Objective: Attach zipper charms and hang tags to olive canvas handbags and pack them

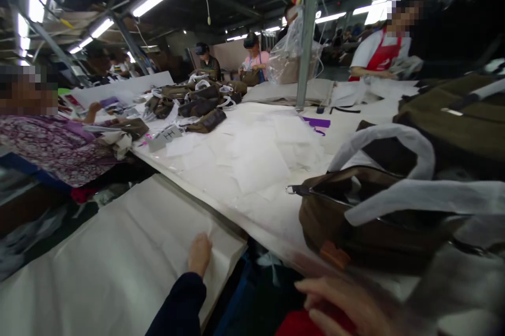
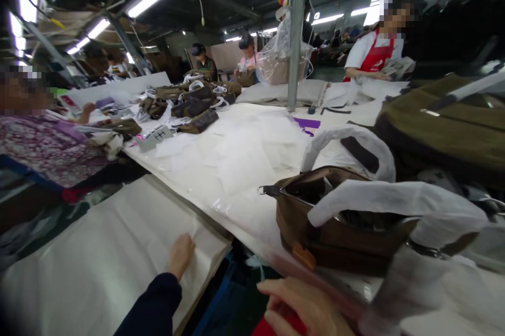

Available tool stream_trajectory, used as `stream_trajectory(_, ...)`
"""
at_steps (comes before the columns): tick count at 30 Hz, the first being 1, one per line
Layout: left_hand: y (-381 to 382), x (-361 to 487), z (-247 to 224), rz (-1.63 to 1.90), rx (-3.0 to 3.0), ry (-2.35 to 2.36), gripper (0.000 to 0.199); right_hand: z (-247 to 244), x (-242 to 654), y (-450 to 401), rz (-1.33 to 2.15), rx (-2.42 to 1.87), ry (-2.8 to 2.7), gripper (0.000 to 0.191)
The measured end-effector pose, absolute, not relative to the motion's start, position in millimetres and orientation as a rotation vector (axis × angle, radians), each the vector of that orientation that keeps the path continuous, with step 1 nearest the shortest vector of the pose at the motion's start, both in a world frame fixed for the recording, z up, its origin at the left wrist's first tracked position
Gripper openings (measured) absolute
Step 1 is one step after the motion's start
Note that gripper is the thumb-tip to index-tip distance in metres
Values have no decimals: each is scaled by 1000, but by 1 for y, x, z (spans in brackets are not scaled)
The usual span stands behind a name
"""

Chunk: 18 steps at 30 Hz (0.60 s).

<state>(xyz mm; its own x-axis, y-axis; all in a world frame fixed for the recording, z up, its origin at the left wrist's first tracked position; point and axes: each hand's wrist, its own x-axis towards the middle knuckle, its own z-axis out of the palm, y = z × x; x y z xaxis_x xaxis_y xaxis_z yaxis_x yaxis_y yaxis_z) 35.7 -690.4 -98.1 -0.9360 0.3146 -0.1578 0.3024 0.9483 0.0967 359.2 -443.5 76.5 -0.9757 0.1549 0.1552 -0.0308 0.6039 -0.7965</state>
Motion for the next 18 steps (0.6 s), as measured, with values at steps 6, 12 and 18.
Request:
stream_trajectory(6,-704,25,-106,330,360,2908,17,63,334,-456,1423,-65,-2773,30)
stream_trajectory(12,-719,16,-113,773,233,2845,17,60,329,-468,1491,-109,-2824,29)
stream_trajectory(18,-731,67,-106,1277,241,2608,23,54,284,-476,1756,-252,-2650,32)
